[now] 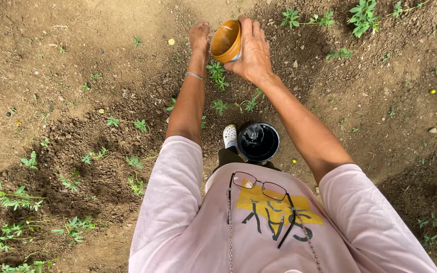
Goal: The person carries a black bucket containing a small container, then repeatedly scoops water from the bucket and pours it onto small plants in a garden bed. The person refills the small container from the bucket multiple times and continues watering different plants along the row.
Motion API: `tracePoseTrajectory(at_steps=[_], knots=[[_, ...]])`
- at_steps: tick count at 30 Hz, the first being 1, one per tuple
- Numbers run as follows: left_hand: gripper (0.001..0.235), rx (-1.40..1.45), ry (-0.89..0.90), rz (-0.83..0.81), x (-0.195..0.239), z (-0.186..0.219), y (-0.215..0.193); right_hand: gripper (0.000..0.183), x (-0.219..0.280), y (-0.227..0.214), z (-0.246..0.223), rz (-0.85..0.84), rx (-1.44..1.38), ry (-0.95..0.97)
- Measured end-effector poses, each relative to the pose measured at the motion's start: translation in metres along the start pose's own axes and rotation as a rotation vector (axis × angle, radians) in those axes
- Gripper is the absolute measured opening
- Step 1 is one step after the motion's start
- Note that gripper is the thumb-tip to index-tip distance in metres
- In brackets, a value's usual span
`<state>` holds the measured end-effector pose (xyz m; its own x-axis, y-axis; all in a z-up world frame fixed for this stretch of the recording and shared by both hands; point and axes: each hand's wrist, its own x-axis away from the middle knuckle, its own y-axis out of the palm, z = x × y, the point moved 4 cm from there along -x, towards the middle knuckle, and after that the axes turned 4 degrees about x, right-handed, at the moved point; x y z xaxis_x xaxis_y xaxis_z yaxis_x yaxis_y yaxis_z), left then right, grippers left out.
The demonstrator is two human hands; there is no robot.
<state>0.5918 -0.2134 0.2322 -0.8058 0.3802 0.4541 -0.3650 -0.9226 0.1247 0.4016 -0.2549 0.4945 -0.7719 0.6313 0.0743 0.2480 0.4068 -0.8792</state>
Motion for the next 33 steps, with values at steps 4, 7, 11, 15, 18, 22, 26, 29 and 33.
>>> tracePoseTrajectory(at_steps=[4, 7, 11, 15, 18, 22, 26, 29, 33], knots=[[0.034, -0.198, -0.046, -0.116, 0.003, 0.008, 0.009, 0.122, 0.005, -0.004, 0.005, 0.05, -0.068, 0.001], [0.039, -0.227, 0.023, -0.149, 0.005, 0.011, 0.015, 0.12, 0.011, -0.003, 0.014, 0.05, -0.063, 0.02], [0.042, -0.204, -0.106, -0.172, 0.013, 0.003, 0.014, 0.123, 0.021, -0.004, 0.026, 0.033, -0.06, 0.029], [0.041, -0.254, -0.139, -0.273, 0.041, -0.012, 0.019, 0.121, 0.039, -0.006, 0.037, -0.033, -0.059, -0.001], [0.038, -0.11, -0.197, -0.441, 0.075, -0.03, 0.03, 0.122, 0.055, -0.01, 0.038, -0.078, -0.023, -0.016], [0.035, -0.052, -0.384, -0.39, 0.118, -0.067, 0.031, 0.121, 0.086, -0.017, 0.039, -0.19, 0.028, 0.01], [0.022, 0.124, -0.507, -0.359, 0.147, -0.109, 0.028, 0.117, 0.112, -0.022, 0.037, -0.206, 0.088, -0.043], [0.013, 0.191, -0.489, -0.321, 0.158, -0.134, 0.028, 0.111, 0.127, -0.021, 0.04, -0.229, 0.125, -0.035], [0.014, 0.037, -0.495, -0.145, 0.154, -0.146, 0.023, 0.11, 0.137, -0.019, 0.042, -0.196, 0.092, -0.039]])
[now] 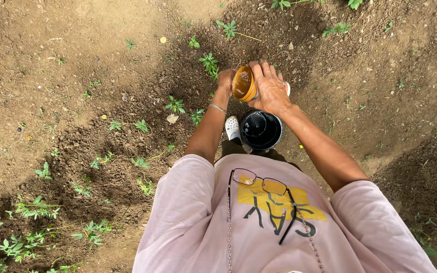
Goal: The person carries a black bucket containing a small container, then repeatedly scoops water from the bucket and pours it onto small plants in a garden bed. The person refills the small container from the bucket multiple times and continues watering different plants along the row.
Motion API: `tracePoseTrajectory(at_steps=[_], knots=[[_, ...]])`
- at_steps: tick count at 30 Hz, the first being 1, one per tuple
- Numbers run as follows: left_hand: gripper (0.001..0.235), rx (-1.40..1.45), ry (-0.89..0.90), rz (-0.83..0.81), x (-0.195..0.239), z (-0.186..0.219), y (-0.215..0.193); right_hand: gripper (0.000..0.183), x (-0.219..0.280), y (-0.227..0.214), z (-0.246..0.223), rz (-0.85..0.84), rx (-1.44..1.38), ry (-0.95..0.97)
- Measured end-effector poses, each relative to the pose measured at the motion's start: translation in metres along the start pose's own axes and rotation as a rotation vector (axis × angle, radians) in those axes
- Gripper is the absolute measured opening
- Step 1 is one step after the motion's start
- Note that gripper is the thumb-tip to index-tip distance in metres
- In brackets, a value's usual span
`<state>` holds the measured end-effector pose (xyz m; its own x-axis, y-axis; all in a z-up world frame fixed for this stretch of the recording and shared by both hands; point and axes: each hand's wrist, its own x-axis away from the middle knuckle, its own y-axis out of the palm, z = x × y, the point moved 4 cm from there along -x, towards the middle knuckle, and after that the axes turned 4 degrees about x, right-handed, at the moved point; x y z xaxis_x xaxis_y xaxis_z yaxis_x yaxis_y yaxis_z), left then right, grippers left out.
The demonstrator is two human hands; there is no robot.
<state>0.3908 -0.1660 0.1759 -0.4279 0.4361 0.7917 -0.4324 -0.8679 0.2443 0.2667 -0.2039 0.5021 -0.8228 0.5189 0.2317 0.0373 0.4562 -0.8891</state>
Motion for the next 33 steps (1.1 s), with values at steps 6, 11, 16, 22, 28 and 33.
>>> tracePoseTrajectory(at_steps=[6, 11, 16, 22, 28, 33], knots=[[0.015, 0.105, 0.057, -0.123, 0.006, 0.011, -0.003, 0.112, 0.009, 0.005, 0.006, 0.096, -0.131, 0.008], [0.021, -0.217, 0.265, -0.012, 0.016, 0.034, -0.01, 0.113, 0.017, 0.007, 0.019, 0.193, -0.326, -0.014], [0.028, -0.366, 0.298, 0.059, 0.052, 0.048, -0.051, 0.114, 0.022, 0.008, 0.021, 0.224, -0.345, -0.136], [0.04, -0.145, 0.149, 0.1, 0.126, 0.058, -0.141, 0.114, 0.013, 0.028, -0.004, 0.194, -0.325, -0.292], [0.042, -0.012, 0.114, 0.185, 0.182, 0.083, -0.234, 0.121, 0.0, 0.057, -0.075, 0.099, -0.225, -0.451], [0.04, 0.098, 0.205, 0.231, 0.18, 0.097, -0.292, 0.12, -0.003, 0.074, -0.152, 0.022, -0.09, -0.53]])
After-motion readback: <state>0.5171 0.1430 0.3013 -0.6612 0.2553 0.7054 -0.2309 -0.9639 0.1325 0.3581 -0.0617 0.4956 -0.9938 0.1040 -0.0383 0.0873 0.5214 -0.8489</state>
